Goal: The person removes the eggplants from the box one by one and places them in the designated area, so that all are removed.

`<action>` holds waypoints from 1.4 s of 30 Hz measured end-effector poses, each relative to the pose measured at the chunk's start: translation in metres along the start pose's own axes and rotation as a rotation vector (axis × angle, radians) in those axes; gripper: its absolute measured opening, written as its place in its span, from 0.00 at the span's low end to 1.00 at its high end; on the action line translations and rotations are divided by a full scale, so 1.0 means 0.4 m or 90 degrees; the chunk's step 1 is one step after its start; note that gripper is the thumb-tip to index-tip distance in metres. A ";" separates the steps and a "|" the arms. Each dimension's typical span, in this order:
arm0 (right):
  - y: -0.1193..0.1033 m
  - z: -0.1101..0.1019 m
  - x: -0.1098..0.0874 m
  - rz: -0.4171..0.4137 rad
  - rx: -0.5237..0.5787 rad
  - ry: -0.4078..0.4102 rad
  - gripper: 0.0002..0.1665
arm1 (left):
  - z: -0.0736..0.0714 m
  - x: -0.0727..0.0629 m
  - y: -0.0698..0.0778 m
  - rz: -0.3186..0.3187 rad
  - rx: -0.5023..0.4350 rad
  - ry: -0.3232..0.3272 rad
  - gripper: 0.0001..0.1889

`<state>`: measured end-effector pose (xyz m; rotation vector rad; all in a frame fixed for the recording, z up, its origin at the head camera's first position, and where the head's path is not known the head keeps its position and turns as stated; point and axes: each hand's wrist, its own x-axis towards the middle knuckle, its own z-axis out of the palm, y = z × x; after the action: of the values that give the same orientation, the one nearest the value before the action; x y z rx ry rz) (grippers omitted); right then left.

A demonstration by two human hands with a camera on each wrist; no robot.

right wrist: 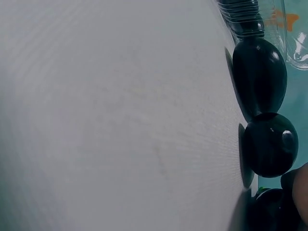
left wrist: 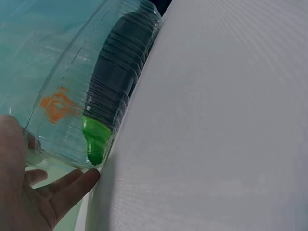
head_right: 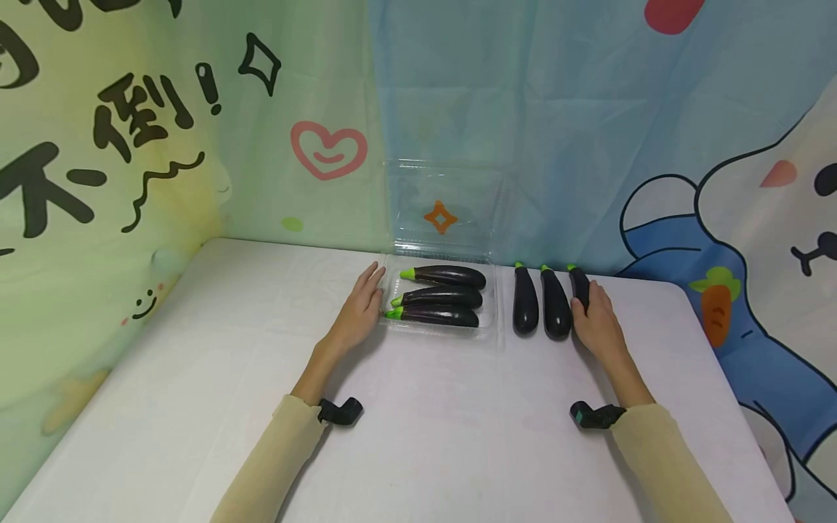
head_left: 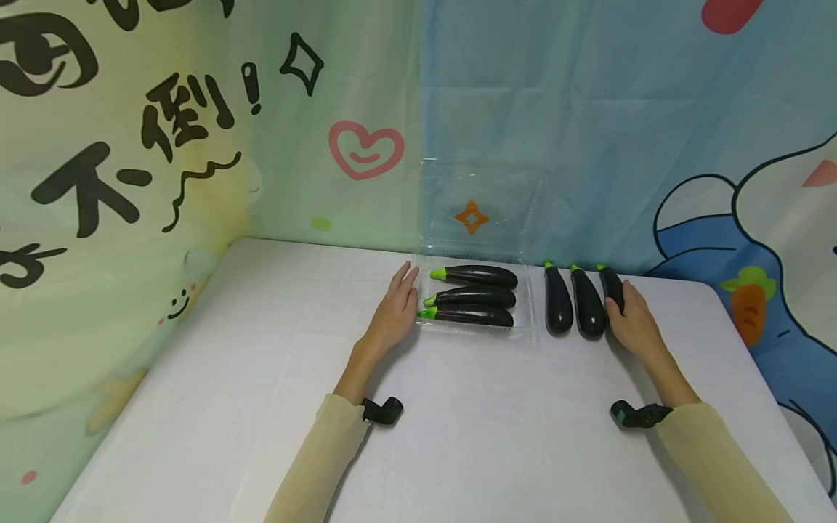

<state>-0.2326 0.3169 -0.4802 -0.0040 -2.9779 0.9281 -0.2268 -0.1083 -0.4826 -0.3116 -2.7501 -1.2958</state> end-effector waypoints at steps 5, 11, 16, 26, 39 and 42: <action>0.000 0.002 -0.001 0.006 -0.002 0.007 0.40 | 0.000 0.001 0.000 0.002 0.003 0.001 0.25; 0.005 0.003 0.000 0.013 0.001 0.009 0.41 | 0.001 0.001 -0.001 0.003 0.003 0.002 0.25; 0.010 0.004 -0.001 0.014 0.004 0.007 0.41 | 0.002 0.000 -0.002 0.005 0.005 0.002 0.25; -0.001 -0.008 -0.004 0.020 0.012 0.041 0.42 | 0.003 0.000 -0.002 -0.001 0.015 0.003 0.25; -0.169 -0.014 -0.042 -0.167 0.059 0.136 0.37 | 0.003 0.003 -0.004 0.002 0.012 0.004 0.26; -0.209 -0.010 -0.056 -0.183 0.064 0.100 0.37 | 0.004 0.002 -0.004 -0.001 0.015 0.002 0.25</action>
<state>-0.2100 0.2502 -0.4300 0.3270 -2.6903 0.9864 -0.2280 -0.1077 -0.4846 -0.3044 -2.7607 -1.2629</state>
